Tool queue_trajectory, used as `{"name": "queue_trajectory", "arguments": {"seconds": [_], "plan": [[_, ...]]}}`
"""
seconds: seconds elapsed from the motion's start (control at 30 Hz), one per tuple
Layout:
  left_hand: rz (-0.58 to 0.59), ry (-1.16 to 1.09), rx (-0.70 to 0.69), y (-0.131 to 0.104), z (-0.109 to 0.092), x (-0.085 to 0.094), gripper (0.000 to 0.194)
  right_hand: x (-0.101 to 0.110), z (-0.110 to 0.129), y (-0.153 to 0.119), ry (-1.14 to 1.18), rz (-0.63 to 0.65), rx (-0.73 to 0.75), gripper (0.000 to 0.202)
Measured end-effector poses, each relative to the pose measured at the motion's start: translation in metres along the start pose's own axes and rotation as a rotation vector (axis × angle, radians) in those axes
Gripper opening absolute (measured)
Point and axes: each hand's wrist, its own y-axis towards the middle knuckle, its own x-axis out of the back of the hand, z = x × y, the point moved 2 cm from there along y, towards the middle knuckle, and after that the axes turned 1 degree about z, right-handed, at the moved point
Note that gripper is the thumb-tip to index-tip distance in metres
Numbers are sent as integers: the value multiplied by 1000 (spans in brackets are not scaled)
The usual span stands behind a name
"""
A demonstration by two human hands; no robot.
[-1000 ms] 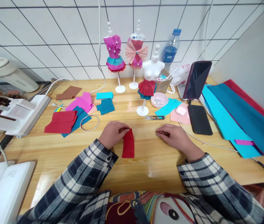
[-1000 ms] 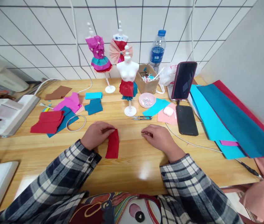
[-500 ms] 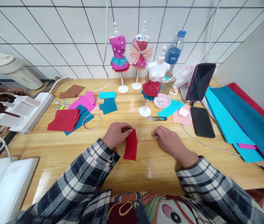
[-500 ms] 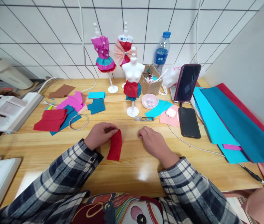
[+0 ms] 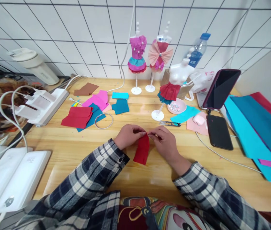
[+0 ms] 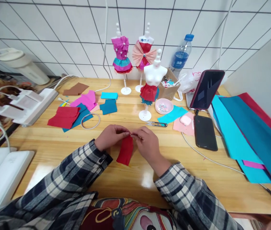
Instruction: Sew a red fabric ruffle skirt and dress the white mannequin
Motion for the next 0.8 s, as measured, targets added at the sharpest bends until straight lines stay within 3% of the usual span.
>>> {"name": "queue_trajectory", "arguments": {"seconds": [0.3, 0.43, 0.6, 0.8], "plan": [[67, -200, 61, 0, 0, 1, 29, -1, -4, -7, -104, 9, 10, 21], [66, -268, 92, 0, 2, 3, 29, 0, -7, -6, 48, 26, 1, 20], [40, -262, 130, -1, -1, 4, 27, 3, -11, -3, 308, -16, -165, 16], [34, -207, 97, -2, 1, 3, 29, 16, -13, -2, 361, -51, -232, 17]]}}
